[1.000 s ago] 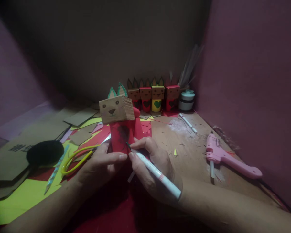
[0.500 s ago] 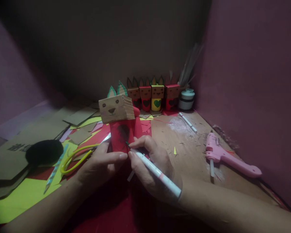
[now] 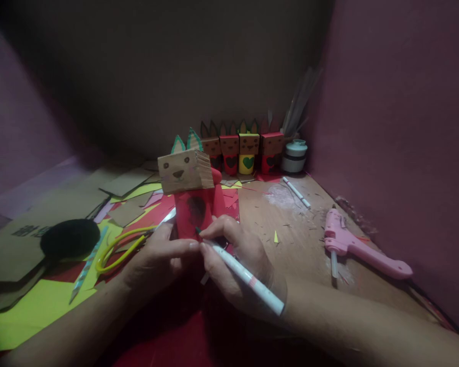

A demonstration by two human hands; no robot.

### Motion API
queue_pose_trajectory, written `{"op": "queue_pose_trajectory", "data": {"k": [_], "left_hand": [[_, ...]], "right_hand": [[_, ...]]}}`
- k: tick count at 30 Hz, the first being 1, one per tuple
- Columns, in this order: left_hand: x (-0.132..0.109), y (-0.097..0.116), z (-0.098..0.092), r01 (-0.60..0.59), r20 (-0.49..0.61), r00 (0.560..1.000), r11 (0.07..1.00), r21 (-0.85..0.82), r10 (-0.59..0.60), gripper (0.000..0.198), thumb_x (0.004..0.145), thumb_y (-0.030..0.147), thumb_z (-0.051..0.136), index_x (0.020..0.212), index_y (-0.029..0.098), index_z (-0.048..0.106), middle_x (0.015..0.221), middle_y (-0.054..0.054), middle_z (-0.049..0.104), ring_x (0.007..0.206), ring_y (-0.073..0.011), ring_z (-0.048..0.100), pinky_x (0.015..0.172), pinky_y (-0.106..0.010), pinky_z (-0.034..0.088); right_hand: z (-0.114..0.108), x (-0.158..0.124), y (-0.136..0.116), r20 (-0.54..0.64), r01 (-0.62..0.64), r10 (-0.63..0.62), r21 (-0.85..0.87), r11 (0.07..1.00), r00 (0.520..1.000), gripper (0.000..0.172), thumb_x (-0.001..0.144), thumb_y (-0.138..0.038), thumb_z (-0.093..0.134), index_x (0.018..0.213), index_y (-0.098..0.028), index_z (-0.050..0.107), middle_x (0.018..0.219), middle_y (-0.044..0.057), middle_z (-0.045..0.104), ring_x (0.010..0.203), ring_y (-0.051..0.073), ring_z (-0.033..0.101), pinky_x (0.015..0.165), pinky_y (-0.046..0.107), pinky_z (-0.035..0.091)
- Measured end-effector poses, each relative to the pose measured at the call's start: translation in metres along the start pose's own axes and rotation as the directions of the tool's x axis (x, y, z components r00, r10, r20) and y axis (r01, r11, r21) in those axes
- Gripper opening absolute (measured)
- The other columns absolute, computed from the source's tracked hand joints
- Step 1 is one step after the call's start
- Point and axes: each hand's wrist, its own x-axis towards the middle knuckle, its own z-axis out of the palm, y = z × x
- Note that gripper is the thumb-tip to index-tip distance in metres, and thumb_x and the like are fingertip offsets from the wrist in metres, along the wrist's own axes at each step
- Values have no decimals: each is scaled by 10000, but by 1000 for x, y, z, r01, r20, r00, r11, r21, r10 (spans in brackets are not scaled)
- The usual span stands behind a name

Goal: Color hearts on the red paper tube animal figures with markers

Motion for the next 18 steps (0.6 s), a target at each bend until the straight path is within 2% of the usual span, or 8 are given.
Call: {"op": "queue_pose_trajectory", "data": {"k": [3, 9, 11, 15, 18], "left_hand": [[0, -1, 0, 3, 5, 1000, 1000, 2, -3, 275, 603, 87, 825, 872, 120, 777, 857, -119, 814, 875, -324, 781, 845, -419, 627], [1, -3, -3, -16, 27, 999, 1000, 0, 16, 301, 619, 89, 849, 906, 136, 773, 869, -110, 813, 834, -293, 780, 801, -385, 625], [1, -3, -4, -16, 23, 1000, 1000, 4, 16, 289, 623, 85, 846, 896, 142, 772, 850, -100, 811, 819, -281, 778, 772, -360, 618], [1, -3, -3, -4, 5, 1000, 1000, 13, 4, 260, 614, 62, 821, 856, 141, 770, 796, -80, 799, 774, -259, 769, 700, -311, 604], [1, -2, -1, -6, 35, 999, 1000, 15, 5, 260, 614, 68, 817, 861, 140, 779, 769, -73, 790, 790, -271, 771, 643, -286, 589]], "right_hand": [[0, 0, -1, 11, 24, -24, -7, 1000, 1000, 89, 947, -168, 576, 998, -240, 590, 792, -22, 604, 692, 127, 601, 642, 268, 513], [0, 0, 0, -29, -76, 76, 15, 997, 997, 113, 971, -186, 572, 1068, -246, 574, 718, -53, 558, 579, 101, 544, 523, 220, 471], [1, 0, -1, -20, -60, 60, 9, 998, 998, 128, 966, -175, 574, 1070, -249, 572, 735, -53, 566, 576, 93, 534, 528, 217, 470], [1, 2, -5, -1, 23, -23, -6, 1000, 1000, 134, 933, -127, 577, 1008, -236, 593, 830, -19, 608, 686, 108, 592, 632, 247, 518], [1, 3, -8, 30, 31, -33, 49, 998, 999, 154, 922, -95, 559, 984, -228, 609, 856, -8, 611, 684, 103, 597, 615, 236, 517]]}}
